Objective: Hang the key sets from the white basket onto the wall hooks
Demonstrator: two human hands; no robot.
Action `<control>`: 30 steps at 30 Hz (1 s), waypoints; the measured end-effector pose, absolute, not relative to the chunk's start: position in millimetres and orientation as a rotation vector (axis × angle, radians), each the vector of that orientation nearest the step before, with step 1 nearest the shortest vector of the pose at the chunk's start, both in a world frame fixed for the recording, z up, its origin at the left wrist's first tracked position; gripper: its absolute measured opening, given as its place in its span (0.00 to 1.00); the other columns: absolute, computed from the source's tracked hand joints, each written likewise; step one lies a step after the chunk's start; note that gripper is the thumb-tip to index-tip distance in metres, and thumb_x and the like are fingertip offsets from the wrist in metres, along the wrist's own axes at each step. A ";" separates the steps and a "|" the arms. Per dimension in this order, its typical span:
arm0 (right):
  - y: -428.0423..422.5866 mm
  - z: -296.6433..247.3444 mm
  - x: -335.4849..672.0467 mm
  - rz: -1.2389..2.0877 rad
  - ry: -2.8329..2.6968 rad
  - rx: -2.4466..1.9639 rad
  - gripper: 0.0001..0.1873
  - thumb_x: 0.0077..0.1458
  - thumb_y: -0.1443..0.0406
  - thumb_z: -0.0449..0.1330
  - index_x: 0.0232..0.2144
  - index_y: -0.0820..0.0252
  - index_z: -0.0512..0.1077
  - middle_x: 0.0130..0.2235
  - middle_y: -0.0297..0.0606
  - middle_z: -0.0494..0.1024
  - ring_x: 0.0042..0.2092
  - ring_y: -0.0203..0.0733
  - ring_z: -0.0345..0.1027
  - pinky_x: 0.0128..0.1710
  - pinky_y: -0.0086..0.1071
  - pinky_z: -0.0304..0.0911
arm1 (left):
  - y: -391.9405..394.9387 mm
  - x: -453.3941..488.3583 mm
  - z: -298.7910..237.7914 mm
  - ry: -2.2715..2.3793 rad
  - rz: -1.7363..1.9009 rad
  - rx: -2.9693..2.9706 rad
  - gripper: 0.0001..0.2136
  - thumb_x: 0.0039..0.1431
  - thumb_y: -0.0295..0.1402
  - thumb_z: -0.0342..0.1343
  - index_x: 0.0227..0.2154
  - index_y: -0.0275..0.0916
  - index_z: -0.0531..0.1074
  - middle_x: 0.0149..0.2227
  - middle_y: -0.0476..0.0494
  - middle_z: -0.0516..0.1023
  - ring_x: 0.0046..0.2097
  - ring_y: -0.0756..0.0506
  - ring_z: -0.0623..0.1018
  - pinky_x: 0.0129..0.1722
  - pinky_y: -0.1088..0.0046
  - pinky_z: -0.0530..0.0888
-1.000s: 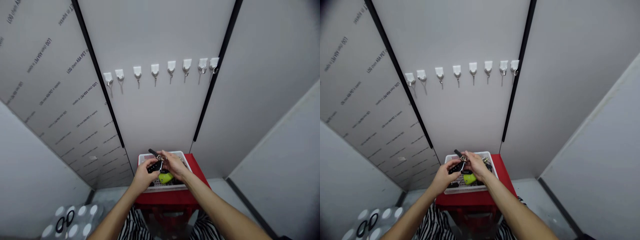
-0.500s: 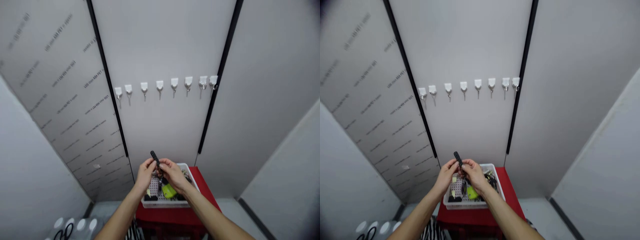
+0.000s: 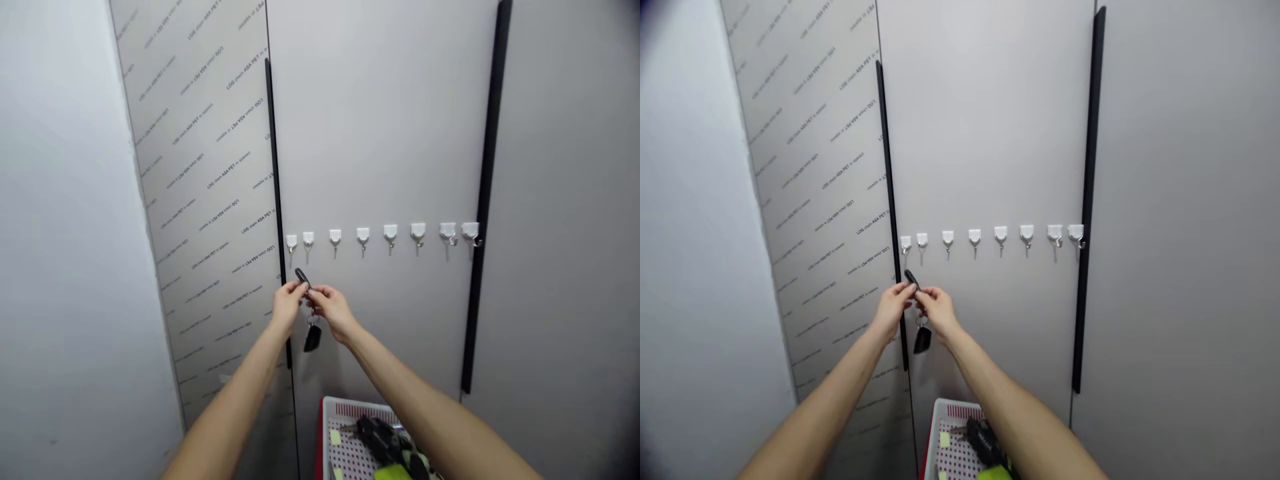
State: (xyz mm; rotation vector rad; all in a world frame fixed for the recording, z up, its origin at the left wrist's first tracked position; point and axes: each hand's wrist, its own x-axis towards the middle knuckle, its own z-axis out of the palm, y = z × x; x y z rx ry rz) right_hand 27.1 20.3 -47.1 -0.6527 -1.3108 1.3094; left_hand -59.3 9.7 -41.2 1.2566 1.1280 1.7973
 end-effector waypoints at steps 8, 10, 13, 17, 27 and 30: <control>38.5 -2.4 -7.1 1.152 -1.278 -0.667 0.04 0.36 0.67 0.52 0.19 0.63 0.61 0.15 0.27 0.63 0.16 0.25 0.53 0.15 0.21 0.51 | 35.2 -80.8 2.8 1.159 1.942 1.241 0.07 0.35 0.33 0.51 0.17 0.33 0.66 0.16 0.53 0.65 0.19 0.56 0.63 0.20 0.80 0.58; 44.0 -2.7 -10.6 1.145 -1.263 -0.683 0.04 0.36 0.66 0.52 0.19 0.63 0.60 0.14 0.26 0.62 0.15 0.26 0.53 0.14 0.21 0.50 | 40.0 -83.3 5.1 1.200 1.911 1.276 0.06 0.35 0.33 0.51 0.16 0.33 0.66 0.14 0.53 0.64 0.18 0.56 0.62 0.20 0.80 0.58; 51.8 -6.8 -13.9 1.138 -1.254 -0.740 0.04 0.36 0.66 0.51 0.18 0.62 0.60 0.12 0.26 0.60 0.14 0.26 0.51 0.13 0.21 0.49 | 46.2 -86.8 3.3 1.280 1.861 1.316 0.06 0.35 0.32 0.50 0.14 0.34 0.65 0.13 0.52 0.64 0.17 0.55 0.61 0.20 0.79 0.58; 57.9 -12.2 -16.1 1.149 -1.285 -0.794 0.04 0.36 0.67 0.51 0.17 0.63 0.59 0.12 0.26 0.60 0.14 0.25 0.51 0.12 0.21 0.49 | 50.9 -90.4 -3.1 1.331 1.805 1.317 0.06 0.36 0.31 0.49 0.13 0.34 0.65 0.13 0.52 0.64 0.17 0.55 0.62 0.20 0.79 0.58; 76.1 -22.6 -23.7 1.011 -1.357 -0.851 0.07 0.35 0.63 0.53 0.17 0.63 0.62 0.11 0.27 0.60 0.14 0.26 0.53 0.15 0.21 0.50 | 69.1 -99.2 -6.3 1.641 1.774 1.462 0.07 0.37 0.32 0.48 0.12 0.36 0.65 0.12 0.50 0.64 0.17 0.52 0.63 0.21 0.77 0.58; 82.4 -32.0 -22.9 0.995 -1.413 -0.843 0.07 0.37 0.64 0.52 0.18 0.63 0.63 0.12 0.29 0.62 0.17 0.28 0.55 0.18 0.23 0.52 | 68.9 -98.4 -10.7 1.769 1.756 1.541 0.06 0.37 0.31 0.50 0.13 0.34 0.66 0.13 0.48 0.65 0.20 0.51 0.64 0.23 0.75 0.58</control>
